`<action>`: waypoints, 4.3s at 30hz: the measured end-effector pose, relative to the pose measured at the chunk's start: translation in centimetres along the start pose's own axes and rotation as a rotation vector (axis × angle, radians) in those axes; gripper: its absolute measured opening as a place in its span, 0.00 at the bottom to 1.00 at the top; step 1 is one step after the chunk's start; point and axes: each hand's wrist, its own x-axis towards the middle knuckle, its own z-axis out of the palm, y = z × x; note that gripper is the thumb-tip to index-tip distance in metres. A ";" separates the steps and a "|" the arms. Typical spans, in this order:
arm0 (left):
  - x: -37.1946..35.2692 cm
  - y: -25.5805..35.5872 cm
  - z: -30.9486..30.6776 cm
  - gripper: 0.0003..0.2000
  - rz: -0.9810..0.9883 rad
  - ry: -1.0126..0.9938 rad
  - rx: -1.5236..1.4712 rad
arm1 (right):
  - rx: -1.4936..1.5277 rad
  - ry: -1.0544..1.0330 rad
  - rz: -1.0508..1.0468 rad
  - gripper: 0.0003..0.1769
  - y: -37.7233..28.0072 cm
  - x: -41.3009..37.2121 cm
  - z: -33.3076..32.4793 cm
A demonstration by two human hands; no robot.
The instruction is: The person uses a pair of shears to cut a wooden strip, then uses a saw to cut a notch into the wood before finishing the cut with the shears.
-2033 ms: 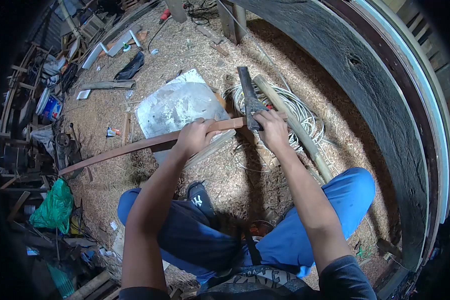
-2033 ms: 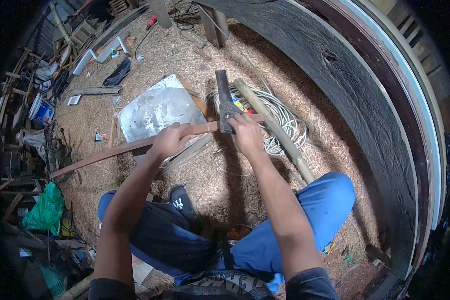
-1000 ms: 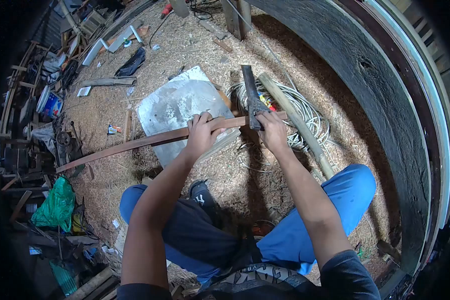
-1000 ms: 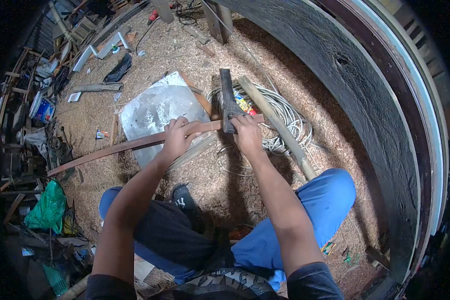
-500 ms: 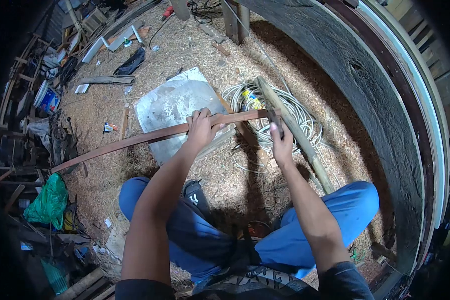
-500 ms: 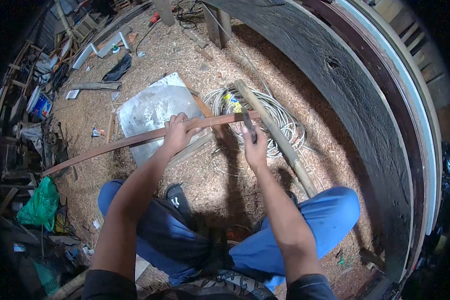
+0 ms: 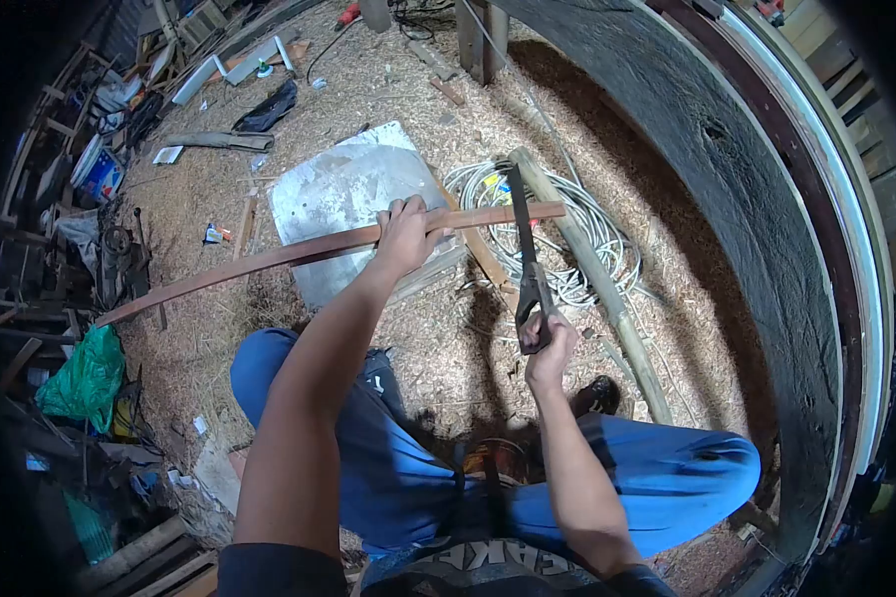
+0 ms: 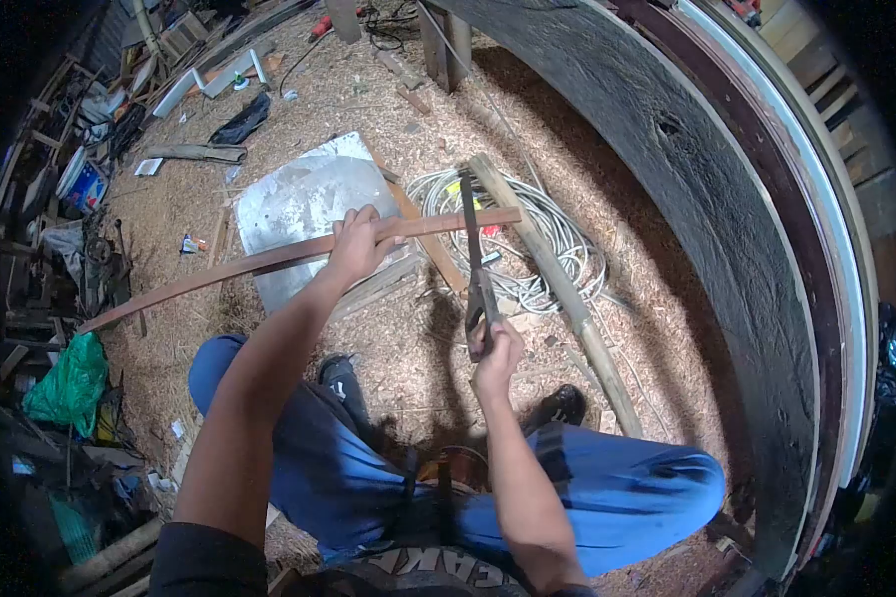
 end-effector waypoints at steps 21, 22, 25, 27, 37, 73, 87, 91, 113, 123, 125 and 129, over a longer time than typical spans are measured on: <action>0.4 -0.9 0.9 0.19 0.055 0.029 0.009 | -0.167 -0.066 0.043 0.17 2.4 -2.4 0.6; 0.4 -0.9 0.9 0.19 0.055 0.027 0.007 | -0.168 -0.064 0.044 0.17 2.6 -2.3 0.4; 0.4 -1.1 1.0 0.19 0.049 0.021 -0.006 | -0.226 -0.081 0.005 0.17 3.1 -2.3 0.1; 0.3 -1.0 1.0 0.19 0.070 0.055 0.018 | -0.284 -0.067 0.028 0.18 3.4 -2.4 0.1; 1.7 -0.1 1.6 0.16 -0.095 0.122 -0.047 | -0.460 -0.087 0.045 0.22 5.4 -3.2 -0.6; 3.0 2.8 2.0 0.23 -0.529 0.100 0.084 | -0.328 -0.177 0.314 0.28 4.1 -6.4 -0.1; 3.8 3.5 2.1 0.23 -0.512 0.106 0.143 | -0.549 0.023 0.174 0.31 5.1 -7.0 -1.0; 4.0 3.6 2.5 0.23 -0.555 0.122 0.147 | -0.541 0.164 0.082 0.33 4.0 -4.6 2.1; 4.4 3.6 2.3 0.23 -0.574 0.152 0.126 | -0.505 -0.022 0.334 0.15 9.1 -9.2 -3.9; 4.2 3.3 2.5 0.24 -0.565 0.143 0.136 | -0.488 0.068 0.044 0.30 8.2 -9.3 -1.4; 4.4 3.7 2.3 0.24 -0.567 0.144 0.128 | -0.468 0.055 0.181 0.27 7.9 -9.6 -2.8; 4.1 3.8 2.3 0.23 -0.524 0.190 0.129 | -0.614 0.294 -0.056 0.30 11.5 -7.4 -2.4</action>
